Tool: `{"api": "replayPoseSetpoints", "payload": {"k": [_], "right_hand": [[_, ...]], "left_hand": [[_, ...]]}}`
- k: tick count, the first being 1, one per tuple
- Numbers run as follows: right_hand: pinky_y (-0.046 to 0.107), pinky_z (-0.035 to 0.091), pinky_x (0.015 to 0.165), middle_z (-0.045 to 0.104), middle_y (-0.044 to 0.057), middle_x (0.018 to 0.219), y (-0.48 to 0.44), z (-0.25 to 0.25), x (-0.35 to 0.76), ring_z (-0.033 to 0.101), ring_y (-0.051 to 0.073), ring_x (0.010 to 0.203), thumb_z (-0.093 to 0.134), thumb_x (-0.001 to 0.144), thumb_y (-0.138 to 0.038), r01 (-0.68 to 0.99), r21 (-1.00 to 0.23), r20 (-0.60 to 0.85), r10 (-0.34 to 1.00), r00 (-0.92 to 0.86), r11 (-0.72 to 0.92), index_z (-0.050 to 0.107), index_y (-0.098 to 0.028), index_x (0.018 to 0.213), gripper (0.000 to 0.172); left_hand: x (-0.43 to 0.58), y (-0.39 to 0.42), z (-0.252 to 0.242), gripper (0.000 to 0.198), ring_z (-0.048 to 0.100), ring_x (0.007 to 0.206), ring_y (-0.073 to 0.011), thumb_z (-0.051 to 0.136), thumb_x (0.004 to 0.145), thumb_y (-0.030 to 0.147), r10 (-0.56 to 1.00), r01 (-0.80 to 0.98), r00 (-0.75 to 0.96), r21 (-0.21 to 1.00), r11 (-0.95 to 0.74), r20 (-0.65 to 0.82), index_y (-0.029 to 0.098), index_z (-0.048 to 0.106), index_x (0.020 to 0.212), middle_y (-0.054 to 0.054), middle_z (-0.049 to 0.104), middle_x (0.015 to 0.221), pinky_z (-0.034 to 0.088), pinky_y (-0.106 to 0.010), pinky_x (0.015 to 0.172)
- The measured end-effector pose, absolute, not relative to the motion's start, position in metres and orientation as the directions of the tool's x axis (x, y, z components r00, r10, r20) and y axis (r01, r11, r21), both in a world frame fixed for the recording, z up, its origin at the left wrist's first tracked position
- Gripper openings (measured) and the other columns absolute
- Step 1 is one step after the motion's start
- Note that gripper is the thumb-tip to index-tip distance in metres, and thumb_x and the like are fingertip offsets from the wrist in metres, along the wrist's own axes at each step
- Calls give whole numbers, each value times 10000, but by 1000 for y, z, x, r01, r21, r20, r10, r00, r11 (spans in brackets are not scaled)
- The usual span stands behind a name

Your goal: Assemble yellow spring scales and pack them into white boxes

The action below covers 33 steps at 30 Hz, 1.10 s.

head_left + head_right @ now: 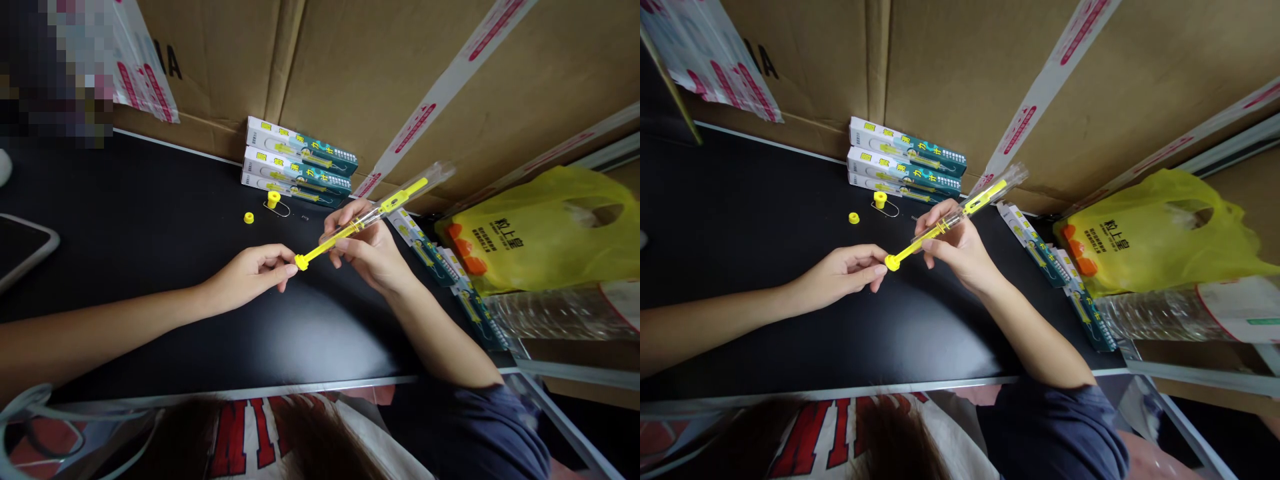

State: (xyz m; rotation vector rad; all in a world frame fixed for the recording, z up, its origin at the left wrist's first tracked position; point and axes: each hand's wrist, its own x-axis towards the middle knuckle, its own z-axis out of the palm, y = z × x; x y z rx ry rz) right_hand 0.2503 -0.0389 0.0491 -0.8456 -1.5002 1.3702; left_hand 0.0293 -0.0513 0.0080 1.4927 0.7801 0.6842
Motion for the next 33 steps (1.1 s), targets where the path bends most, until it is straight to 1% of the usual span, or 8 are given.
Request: {"api": "replayPoseSetpoints", "payload": {"k": [4,8,15,20,24,27,30,33], "right_hand": [[170,497,469,604,-33,869,-38,48,250,626,89,679,806,754,-257,-88,-985,168,919,-358,146,478,-230,924,370],[167,496,464,600,-36,864,-39,48,249,613,84,667,817,742,-278,-78,-987,158,922,-355,140,475,-232,921,389],[169,505,468,609,-28,875,-37,47,251,617,86,674,819,746,-264,-96,-986,163,919,-358,138,483,-230,926,383],[178,535,508,617,-23,890,-37,44,251,625,86,683,825,758,-297,-61,-989,150,903,-402,137,485,-226,945,394],[194,564,551,626,-10,927,-40,41,249,626,90,716,810,787,-314,-28,-990,138,886,-442,141,487,-221,986,391],[214,577,583,625,4,967,-43,40,248,646,105,759,774,827,-316,-18,-992,116,865,-488,123,485,-220,1022,361],[236,587,631,613,17,1016,-47,41,246,654,112,795,734,865,-325,11,-994,88,854,-513,109,496,-218,1041,315],[234,578,653,613,15,1010,-50,43,245,643,109,801,720,877,-344,38,-992,85,857,-508,121,504,-219,1034,295]], "left_hand": [[28,-52,8,283,408,500,-70,576,916,420,797,70,600,997,31,-67,148,638,966,31,577,618,281,-210,462],[29,-51,9,284,325,431,-43,591,903,423,776,41,620,993,112,-113,143,621,938,14,605,642,222,-202,400],[31,-53,10,259,358,470,-39,614,895,387,734,40,659,983,182,-163,140,639,968,4,583,738,239,-176,387],[30,-53,9,237,371,478,-32,575,917,365,740,44,659,990,137,-132,137,641,917,-28,635,834,263,-177,401],[29,-54,7,248,399,494,-45,568,918,362,754,55,652,997,61,-82,133,648,865,-13,626,763,314,-185,439],[29,-54,7,254,415,508,-49,567,919,360,755,77,651,996,36,-78,135,643,828,-18,641,776,344,-190,463],[28,-55,8,262,421,517,-55,573,914,369,767,102,637,995,15,-77,134,657,834,-20,645,772,350,-192,469],[28,-55,9,304,446,535,-72,592,900,419,778,105,625,994,1,-67,130,685,881,-13,626,727,352,-199,472]]}}
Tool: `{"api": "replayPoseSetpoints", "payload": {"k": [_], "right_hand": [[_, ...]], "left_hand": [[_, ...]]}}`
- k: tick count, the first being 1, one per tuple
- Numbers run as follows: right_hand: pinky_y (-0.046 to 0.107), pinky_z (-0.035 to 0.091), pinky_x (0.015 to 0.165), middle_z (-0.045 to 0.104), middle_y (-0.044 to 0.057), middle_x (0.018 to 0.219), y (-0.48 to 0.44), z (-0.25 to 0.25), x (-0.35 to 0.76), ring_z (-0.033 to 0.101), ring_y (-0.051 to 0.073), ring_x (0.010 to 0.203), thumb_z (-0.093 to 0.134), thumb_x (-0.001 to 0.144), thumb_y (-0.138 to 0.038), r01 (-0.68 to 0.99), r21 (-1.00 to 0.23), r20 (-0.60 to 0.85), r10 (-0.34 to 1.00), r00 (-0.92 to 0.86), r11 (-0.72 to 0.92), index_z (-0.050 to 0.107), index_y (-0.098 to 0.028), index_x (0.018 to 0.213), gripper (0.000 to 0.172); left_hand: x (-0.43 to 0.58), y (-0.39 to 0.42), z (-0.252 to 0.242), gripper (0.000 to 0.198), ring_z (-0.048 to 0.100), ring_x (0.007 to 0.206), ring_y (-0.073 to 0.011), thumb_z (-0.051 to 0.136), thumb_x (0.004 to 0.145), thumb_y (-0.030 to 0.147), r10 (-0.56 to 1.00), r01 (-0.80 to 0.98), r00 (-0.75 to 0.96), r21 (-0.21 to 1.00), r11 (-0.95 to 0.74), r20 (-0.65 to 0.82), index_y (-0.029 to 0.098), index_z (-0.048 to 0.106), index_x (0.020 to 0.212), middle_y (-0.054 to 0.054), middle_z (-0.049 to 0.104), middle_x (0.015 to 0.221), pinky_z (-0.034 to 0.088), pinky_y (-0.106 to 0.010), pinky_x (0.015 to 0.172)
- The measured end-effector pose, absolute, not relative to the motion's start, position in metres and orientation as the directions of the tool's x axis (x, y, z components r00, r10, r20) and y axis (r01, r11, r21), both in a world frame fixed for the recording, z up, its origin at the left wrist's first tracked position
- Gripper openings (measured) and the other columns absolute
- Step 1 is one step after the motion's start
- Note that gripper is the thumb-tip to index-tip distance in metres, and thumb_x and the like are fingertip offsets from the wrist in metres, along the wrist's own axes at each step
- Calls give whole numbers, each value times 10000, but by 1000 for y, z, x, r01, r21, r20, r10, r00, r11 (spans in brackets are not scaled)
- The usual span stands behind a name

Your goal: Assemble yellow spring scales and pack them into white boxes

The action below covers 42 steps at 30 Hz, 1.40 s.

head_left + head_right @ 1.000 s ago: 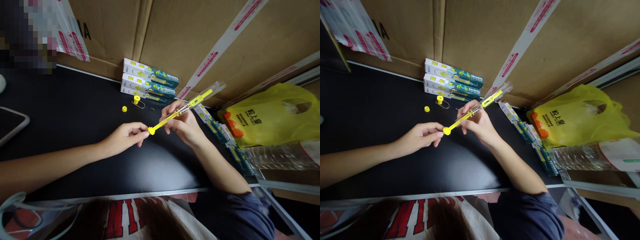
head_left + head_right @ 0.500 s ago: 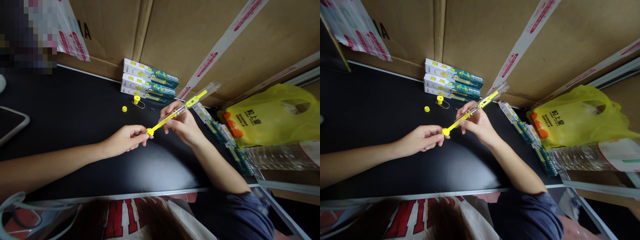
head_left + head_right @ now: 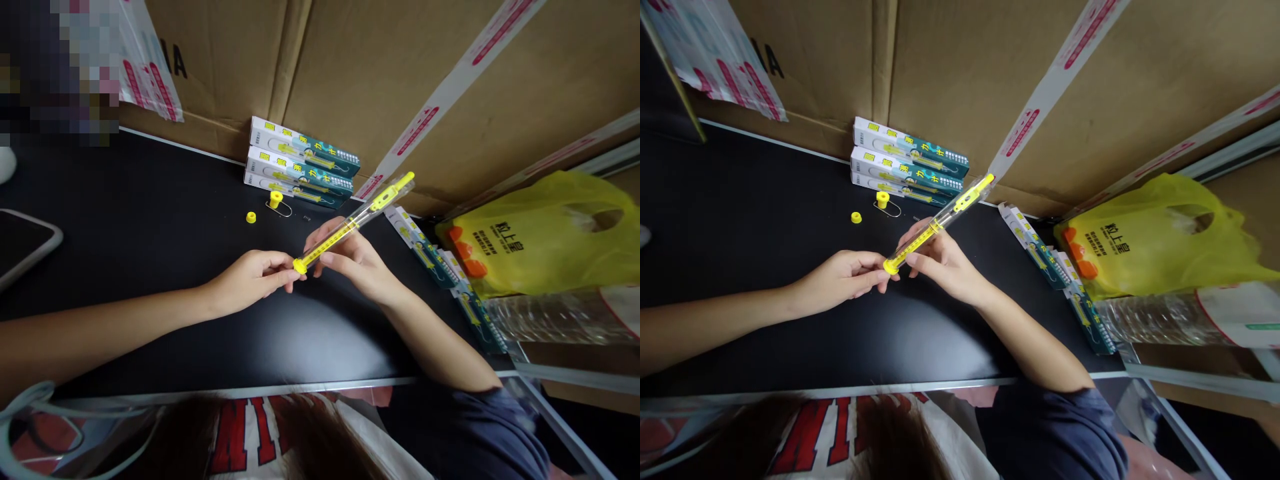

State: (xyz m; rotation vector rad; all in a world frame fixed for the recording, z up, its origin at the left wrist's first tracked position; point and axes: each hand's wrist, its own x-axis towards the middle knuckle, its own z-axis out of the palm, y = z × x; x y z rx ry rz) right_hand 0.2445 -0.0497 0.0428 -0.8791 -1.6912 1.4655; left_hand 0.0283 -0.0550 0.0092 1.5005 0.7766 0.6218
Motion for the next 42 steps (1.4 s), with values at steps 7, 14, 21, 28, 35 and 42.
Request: {"api": "replayPoseSetpoints", "payload": {"k": [7,14,21,28,35,42], "right_hand": [[211,573,599,578,2,916,-51,44,241,609,101,751,753,848,-409,67,-981,132,878,-460,182,543,-208,961,313],[206,568,555,551,-22,821,-52,41,240,613,90,663,771,828,-429,99,-977,128,888,-442,190,560,-196,936,332],[213,559,563,537,-26,818,-52,47,240,596,79,626,781,813,-451,134,-972,117,889,-442,194,554,-192,931,364],[192,561,545,502,-37,799,-53,46,240,574,70,629,770,822,-446,144,-976,81,884,-460,165,544,-195,935,356],[186,540,520,511,-52,744,-53,46,239,556,60,575,769,817,-468,155,-975,69,886,-459,157,530,-197,926,378],[184,501,488,535,-77,668,-53,41,237,531,52,511,760,822,-481,130,-986,29,879,-476,102,496,-203,926,397]], "left_hand": [[29,-55,10,294,438,513,-67,617,880,425,767,84,637,996,29,-76,136,668,868,1,622,706,360,-207,472],[29,-56,9,244,429,519,-60,579,906,375,715,36,693,994,99,-96,138,619,865,-1,594,733,327,-183,447],[28,-56,4,238,386,529,-49,579,928,388,661,-4,732,968,251,-168,154,585,886,10,522,753,227,-132,399],[32,-52,1,270,373,510,-37,634,901,414,621,12,747,938,346,-239,150,585,873,11,546,752,239,-118,377],[30,-51,1,208,377,459,-24,597,919,341,615,16,761,953,302,-207,136,605,886,3,597,759,248,-130,357],[31,-52,-2,228,357,418,-14,593,918,348,631,-16,762,971,239,-143,126,614,870,-7,639,764,234,-158,361]]}}
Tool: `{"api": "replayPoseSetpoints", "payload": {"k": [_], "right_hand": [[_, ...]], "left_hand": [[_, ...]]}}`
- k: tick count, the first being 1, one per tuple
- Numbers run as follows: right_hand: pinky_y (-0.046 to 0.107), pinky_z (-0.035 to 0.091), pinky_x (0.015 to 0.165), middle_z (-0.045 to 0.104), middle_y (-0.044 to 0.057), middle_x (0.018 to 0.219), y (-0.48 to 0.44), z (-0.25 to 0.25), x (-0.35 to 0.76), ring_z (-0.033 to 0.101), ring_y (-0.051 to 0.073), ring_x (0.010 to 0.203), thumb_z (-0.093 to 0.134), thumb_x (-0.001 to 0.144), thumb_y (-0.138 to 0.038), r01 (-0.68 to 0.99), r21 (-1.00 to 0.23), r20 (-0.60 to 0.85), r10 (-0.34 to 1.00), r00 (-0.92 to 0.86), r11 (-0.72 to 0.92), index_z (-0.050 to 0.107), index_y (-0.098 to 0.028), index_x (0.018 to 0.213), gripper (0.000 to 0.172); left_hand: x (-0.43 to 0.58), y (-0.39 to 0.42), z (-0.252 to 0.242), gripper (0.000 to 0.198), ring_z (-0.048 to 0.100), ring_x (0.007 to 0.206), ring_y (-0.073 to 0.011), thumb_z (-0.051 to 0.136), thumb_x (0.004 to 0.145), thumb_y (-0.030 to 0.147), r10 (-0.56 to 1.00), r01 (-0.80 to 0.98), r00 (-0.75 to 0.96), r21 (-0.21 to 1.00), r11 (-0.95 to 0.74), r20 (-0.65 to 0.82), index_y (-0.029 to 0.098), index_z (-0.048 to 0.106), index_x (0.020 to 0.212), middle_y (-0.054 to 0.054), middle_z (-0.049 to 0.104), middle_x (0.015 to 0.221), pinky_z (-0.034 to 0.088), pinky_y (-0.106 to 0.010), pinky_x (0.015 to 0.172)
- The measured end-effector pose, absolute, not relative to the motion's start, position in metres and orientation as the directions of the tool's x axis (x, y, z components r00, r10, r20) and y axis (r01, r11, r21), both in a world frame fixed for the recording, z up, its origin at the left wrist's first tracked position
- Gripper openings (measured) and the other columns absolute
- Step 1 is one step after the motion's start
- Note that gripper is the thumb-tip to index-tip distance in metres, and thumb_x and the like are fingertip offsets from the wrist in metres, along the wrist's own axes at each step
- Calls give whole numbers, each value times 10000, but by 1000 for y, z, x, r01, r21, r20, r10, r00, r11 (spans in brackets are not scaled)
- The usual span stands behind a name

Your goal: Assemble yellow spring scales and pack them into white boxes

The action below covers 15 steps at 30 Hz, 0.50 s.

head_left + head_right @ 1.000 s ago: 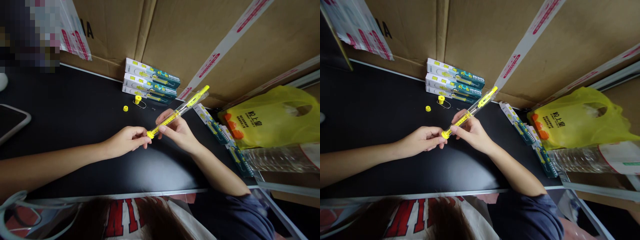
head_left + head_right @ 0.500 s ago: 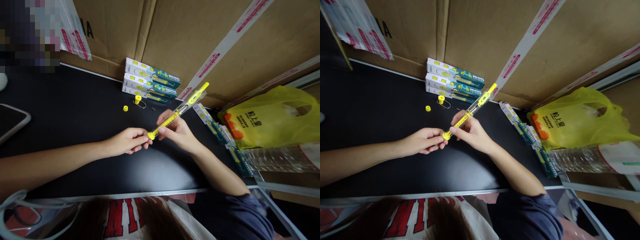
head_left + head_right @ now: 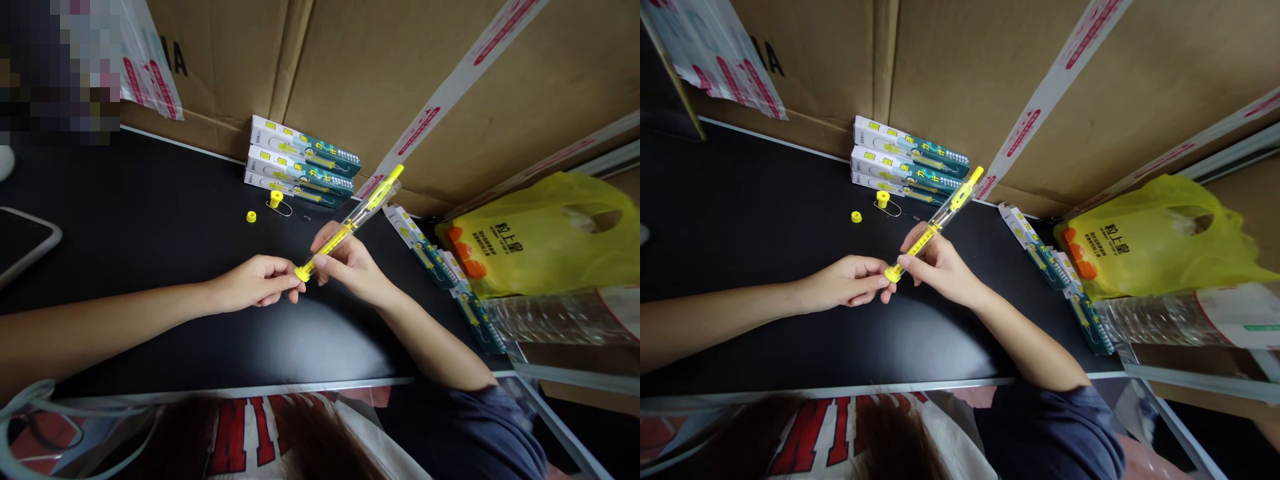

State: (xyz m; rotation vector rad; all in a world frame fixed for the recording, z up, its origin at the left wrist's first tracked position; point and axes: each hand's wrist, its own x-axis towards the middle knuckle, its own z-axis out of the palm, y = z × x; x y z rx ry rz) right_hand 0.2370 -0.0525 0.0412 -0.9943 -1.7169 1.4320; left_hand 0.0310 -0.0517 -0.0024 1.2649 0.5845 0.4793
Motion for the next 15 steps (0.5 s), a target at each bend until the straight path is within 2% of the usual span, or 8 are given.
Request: {"api": "replayPoseSetpoints", "payload": {"k": [7,11,15], "right_hand": [[181,465,453,552,-91,640,-53,32,237,534,49,471,779,815,-438,69,-996,13,876,-483,53,486,-202,924,392],[178,457,443,572,-89,651,-53,24,237,546,49,464,783,821,-404,1,-1000,22,867,-497,26,487,-199,918,373],[189,463,457,547,-109,576,-52,19,236,520,56,453,758,843,-422,-72,-997,17,862,-507,-23,486,-208,925,356]], "left_hand": [[32,-52,-2,209,359,425,-20,603,892,319,654,-46,746,969,243,-129,120,621,831,-7,638,723,236,-162,375],[31,-55,-3,227,389,416,-24,595,900,331,678,-21,725,981,195,-120,119,634,829,-25,675,733,276,-175,396],[30,-57,-3,252,396,404,-26,558,924,347,694,-5,713,989,148,-100,119,634,847,-34,688,735,277,-184,402]]}}
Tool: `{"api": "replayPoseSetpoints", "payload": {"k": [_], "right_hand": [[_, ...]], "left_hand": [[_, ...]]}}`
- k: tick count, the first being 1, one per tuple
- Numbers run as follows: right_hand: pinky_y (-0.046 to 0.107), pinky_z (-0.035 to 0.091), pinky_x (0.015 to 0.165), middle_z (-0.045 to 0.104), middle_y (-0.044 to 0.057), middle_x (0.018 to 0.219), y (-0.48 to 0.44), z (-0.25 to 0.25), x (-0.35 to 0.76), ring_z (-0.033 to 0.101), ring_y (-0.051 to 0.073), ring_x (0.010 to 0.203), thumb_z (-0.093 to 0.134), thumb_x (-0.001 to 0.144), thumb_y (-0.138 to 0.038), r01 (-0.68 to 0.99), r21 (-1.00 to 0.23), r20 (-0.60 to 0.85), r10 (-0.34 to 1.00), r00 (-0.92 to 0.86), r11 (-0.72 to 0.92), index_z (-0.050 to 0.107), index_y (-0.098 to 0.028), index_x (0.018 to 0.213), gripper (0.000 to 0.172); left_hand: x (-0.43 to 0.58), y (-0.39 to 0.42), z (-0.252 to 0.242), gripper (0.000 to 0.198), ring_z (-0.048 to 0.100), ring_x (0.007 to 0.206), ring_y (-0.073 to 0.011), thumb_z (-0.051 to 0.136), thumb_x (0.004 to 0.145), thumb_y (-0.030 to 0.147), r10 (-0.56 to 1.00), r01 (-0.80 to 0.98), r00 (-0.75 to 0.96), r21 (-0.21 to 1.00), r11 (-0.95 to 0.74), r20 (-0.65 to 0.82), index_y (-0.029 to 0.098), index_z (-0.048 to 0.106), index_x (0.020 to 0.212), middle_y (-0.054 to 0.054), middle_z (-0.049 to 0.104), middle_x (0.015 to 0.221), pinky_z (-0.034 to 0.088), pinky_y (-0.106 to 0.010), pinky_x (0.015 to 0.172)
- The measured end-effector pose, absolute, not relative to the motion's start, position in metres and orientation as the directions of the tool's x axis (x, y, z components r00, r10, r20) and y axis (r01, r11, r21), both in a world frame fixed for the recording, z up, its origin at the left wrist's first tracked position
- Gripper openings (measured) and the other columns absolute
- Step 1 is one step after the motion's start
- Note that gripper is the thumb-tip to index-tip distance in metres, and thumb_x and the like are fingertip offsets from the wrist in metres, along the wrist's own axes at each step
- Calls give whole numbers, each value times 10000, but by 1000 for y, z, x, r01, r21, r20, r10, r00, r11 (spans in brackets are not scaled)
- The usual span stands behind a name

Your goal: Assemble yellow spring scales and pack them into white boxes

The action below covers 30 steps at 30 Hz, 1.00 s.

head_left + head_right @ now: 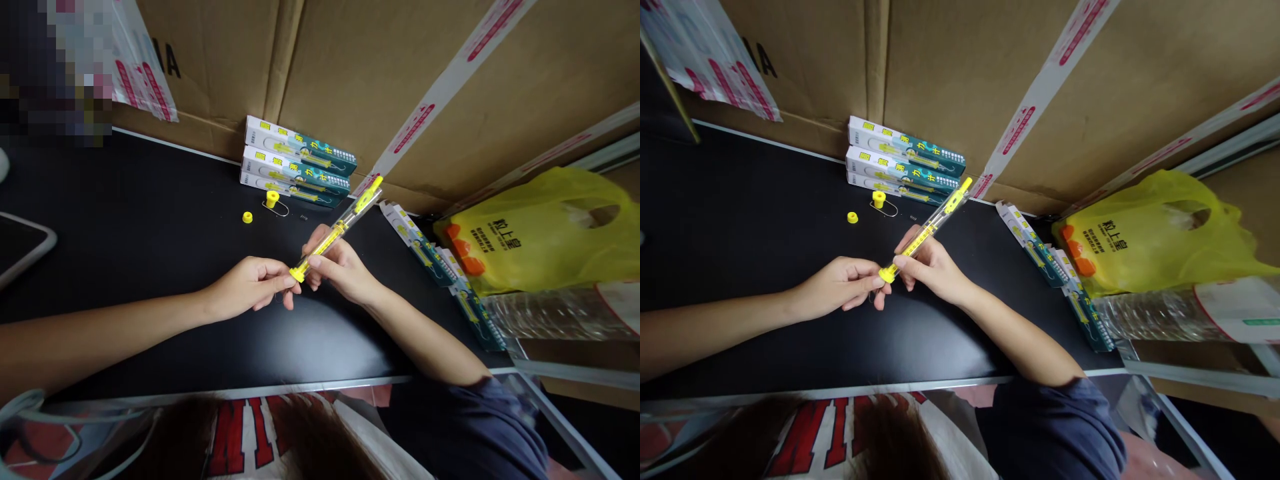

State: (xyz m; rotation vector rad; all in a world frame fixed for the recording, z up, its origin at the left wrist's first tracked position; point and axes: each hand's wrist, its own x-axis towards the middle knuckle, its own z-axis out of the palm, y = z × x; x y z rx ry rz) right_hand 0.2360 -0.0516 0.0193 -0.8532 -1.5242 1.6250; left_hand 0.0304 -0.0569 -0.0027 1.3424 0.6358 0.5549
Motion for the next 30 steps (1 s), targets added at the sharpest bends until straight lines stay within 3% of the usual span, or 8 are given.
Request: {"api": "replayPoseSetpoints", "payload": {"k": [7,11,15,20,23,26,30], "right_hand": [[196,457,448,593,-83,609,-48,20,231,514,58,462,800,782,-469,-25,-999,47,918,-394,41,514,-201,908,412],[201,429,440,568,-77,655,-49,15,226,503,56,479,862,689,-492,59,-995,53,938,-342,77,519,-201,868,484],[210,388,460,500,-78,660,-53,10,222,454,60,510,830,727,-509,110,-987,79,942,-326,121,540,-204,889,451],[248,475,631,501,-42,763,-46,13,232,512,107,675,732,816,-394,157,-960,127,862,-491,230,543,-220,1037,339],[292,488,703,572,17,916,-27,12,248,555,148,787,612,857,-259,403,-809,238,865,-442,428,541,-227,1160,313],[391,485,869,597,67,962,-4,5,261,560,216,915,579,878,-206,760,-447,394,867,-306,472,604,-203,1114,237],[421,514,868,635,104,1021,19,-8,264,584,257,953,631,890,-268,845,-312,403,866,-296,434,638,-187,1087,212]], "left_hand": [[31,-53,0,189,364,456,-46,464,975,316,709,14,699,992,122,-97,157,532,1052,35,578,682,282,-167,416],[31,-56,-1,139,306,453,-43,397,967,237,720,9,675,978,209,-160,168,509,1008,52,497,684,224,-164,395],[31,-61,-3,214,301,480,-42,438,994,392,745,26,643,977,211,-178,191,466,927,66,410,703,219,-154,396],[29,-55,-4,296,323,510,-58,445,1001,462,827,-15,561,998,54,-37,184,484,905,66,388,662,284,-152,432],[26,-43,2,290,269,460,-62,406,1008,447,903,-103,430,993,50,-1,185,482,908,80,358,598,219,-164,397],[22,-34,8,275,265,451,-65,430,1000,422,932,-95,363,995,23,13,195,463,849,80,342,578,210,-171,400],[17,-30,7,296,305,507,-74,410,1019,392,929,0,358,995,-102,95,191,465,810,59,354,614,261,-176,446]]}}
